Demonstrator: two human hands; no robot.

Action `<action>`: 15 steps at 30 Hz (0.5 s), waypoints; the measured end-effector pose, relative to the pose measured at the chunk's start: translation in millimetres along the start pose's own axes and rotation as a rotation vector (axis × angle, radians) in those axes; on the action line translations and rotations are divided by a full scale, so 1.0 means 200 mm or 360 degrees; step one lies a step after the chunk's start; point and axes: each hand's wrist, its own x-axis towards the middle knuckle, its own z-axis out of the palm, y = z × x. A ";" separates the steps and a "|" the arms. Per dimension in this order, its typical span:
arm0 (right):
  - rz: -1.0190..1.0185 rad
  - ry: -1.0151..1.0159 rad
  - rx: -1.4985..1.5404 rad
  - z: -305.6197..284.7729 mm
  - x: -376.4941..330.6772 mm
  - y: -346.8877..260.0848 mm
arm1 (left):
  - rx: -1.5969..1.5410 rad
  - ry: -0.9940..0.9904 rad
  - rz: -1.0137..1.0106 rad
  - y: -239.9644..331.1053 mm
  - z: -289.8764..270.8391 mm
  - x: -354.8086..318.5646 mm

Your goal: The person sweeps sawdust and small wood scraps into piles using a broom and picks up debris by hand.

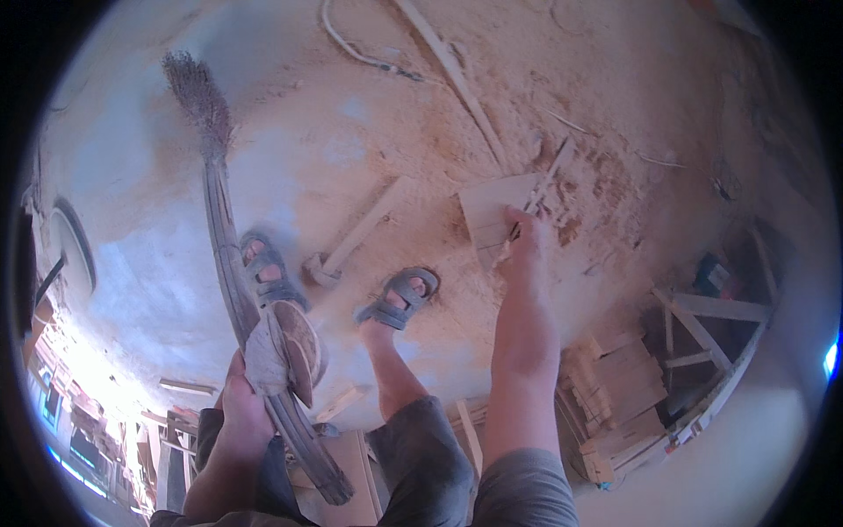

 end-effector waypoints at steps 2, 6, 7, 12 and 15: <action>-0.0094 0.0028 -0.0229 0.02 0.00 0.02 | 0.0008 -0.0302 0.0145 0.01 -0.02 -0.04; -0.0317 0.0087 -0.0468 0.06 -0.07 -0.03 | -0.0173 -0.0091 0.0067 0.03 0.05 -0.05; -0.0276 -0.0027 -0.0287 0.14 -0.17 -0.02 | -0.0201 0.0025 0.0020 0.07 0.07 -0.08; -0.0016 -0.0036 0.0338 -0.08 -0.66 -0.05 | -0.0380 0.0282 -0.0023 -0.08 0.16 -0.09; -0.1193 -0.0746 -0.2355 -0.08 -1.23 -0.13 | -0.0570 0.0694 -0.0100 0.02 -0.05 -0.46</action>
